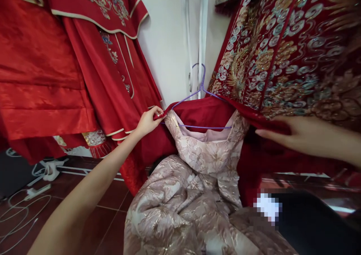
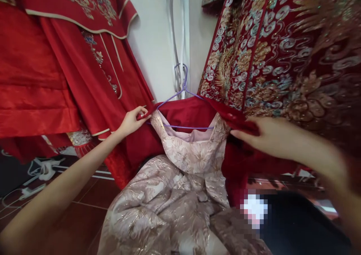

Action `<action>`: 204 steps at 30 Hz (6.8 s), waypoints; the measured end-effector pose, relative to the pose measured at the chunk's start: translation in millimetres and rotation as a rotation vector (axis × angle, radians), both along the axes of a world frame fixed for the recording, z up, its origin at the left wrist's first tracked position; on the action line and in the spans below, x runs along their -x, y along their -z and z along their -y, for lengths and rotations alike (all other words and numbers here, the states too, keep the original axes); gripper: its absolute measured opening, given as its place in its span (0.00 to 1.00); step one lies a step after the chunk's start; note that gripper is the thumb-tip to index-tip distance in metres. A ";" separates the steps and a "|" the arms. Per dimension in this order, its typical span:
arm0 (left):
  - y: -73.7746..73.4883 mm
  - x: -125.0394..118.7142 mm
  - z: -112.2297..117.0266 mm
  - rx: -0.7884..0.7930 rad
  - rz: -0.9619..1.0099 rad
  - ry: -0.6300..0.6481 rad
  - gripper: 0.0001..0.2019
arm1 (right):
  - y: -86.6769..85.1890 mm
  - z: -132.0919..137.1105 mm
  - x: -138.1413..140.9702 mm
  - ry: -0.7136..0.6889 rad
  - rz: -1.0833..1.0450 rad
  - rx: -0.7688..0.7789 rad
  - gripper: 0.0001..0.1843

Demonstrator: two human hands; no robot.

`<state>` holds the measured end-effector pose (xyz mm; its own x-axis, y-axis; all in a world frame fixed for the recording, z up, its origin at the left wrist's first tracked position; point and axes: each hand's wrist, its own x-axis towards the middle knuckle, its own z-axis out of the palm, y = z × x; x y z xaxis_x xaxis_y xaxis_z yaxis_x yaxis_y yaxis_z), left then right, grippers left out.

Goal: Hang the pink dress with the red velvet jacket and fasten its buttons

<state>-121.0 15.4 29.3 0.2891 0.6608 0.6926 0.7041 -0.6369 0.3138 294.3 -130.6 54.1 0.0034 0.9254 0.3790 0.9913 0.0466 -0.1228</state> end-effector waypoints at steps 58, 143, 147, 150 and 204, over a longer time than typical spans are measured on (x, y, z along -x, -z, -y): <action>55.3 -133.2 47.8 0.085 0.385 0.029 0.05 | 103.6 -86.3 163.2 -0.582 -1.210 -0.527 0.12; 105.1 -148.1 71.8 0.269 1.072 0.126 0.15 | 117.9 0.1 153.6 -0.740 -1.399 -0.163 0.14; 111.5 -121.1 64.3 0.128 1.032 -0.078 0.10 | 121.7 1.5 154.9 -0.816 -1.458 -0.060 0.16; 124.4 -111.2 53.0 0.261 1.080 -0.037 0.20 | 124.4 1.4 157.9 -0.852 -1.447 0.004 0.15; 137.5 -111.9 43.7 0.254 1.192 0.081 0.13 | 140.7 -106.0 200.3 -0.545 -1.094 -0.272 0.15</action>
